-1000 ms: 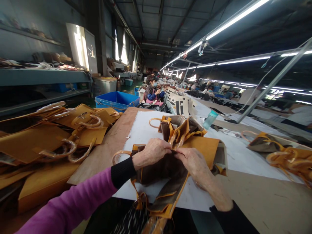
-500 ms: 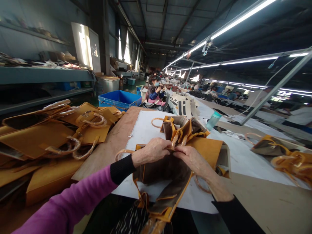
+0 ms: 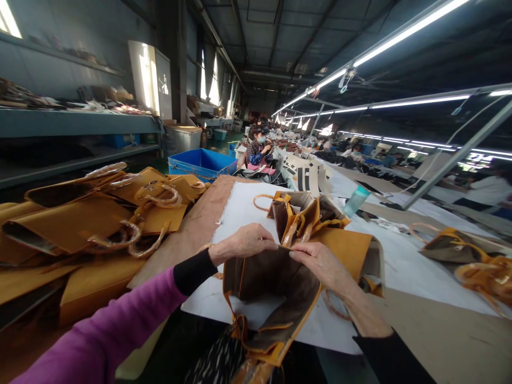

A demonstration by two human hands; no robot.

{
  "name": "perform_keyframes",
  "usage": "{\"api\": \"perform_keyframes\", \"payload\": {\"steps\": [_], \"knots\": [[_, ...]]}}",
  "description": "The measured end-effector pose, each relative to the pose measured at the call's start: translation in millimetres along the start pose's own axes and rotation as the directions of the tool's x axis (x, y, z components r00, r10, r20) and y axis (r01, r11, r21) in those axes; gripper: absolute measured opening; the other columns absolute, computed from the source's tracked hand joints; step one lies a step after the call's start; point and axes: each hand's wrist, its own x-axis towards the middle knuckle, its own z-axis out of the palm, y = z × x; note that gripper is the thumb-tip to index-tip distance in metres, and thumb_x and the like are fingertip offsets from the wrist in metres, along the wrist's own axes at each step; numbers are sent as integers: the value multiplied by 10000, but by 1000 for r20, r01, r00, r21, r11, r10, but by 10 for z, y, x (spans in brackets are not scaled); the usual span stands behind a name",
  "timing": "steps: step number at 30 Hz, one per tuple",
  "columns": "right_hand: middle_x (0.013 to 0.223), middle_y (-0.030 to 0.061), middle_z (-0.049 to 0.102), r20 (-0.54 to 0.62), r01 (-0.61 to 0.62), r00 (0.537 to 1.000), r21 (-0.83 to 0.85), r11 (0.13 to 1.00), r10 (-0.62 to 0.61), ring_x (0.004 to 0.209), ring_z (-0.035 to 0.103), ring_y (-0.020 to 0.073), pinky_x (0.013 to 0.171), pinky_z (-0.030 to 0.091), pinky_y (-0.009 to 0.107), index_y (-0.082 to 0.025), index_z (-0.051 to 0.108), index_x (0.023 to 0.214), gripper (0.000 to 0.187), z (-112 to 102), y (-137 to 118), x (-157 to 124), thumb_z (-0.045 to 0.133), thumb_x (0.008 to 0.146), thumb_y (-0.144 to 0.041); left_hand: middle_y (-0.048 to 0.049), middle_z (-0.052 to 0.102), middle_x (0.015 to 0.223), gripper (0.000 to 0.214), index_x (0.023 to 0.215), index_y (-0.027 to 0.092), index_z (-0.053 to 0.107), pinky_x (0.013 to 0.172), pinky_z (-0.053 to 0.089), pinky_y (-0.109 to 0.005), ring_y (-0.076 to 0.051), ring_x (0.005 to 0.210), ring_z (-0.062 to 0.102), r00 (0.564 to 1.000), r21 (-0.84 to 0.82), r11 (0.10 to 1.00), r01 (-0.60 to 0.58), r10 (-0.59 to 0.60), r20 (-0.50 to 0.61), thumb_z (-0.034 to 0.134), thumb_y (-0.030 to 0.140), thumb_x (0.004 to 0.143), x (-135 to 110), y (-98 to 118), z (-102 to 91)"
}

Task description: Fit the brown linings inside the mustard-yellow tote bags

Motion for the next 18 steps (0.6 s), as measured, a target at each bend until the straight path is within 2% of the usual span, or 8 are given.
{"api": "perform_keyframes", "payload": {"steps": [5,9,13,16,18], "knots": [[551,-48,424,3,-30,1000,-30,999,30,579,376,112,553,274,247,-166,558,628,278,32,-10,111,481,773,-390,43,364,506,283,564,120,554,467,234,-210,-77,501,306,999,-41,999,16,-14,50,484,312,761,55,45,-31],[601,-35,480,95,6,995,72,997,-13,613,417,123,583,314,247,-161,588,682,301,68,-7,191,461,794,-410,51,306,498,295,520,132,475,463,216,-217,-72,493,263,994,-137,990,44,-29,107,499,322,745,98,6,-64],[607,-11,545,171,-54,985,220,974,16,639,491,154,614,381,264,-156,620,715,388,85,65,204,473,786,-509,48,315,498,320,512,135,456,473,228,-219,-75,501,284,992,-135,990,47,-31,120,488,339,757,134,-16,-73],[585,-4,562,178,-51,984,249,967,6,640,519,171,628,411,279,-157,630,692,398,89,120,186,482,783,-515,49,300,499,325,520,135,455,463,222,-217,-74,502,277,988,-136,990,45,-25,150,491,350,761,147,3,-74],[561,-2,566,122,-29,993,220,975,2,636,531,181,629,422,286,-163,632,655,373,96,124,163,504,772,-493,47,301,509,320,534,131,473,456,220,-211,-74,506,274,985,-148,988,36,-10,171,487,352,765,151,19,-72]]}}
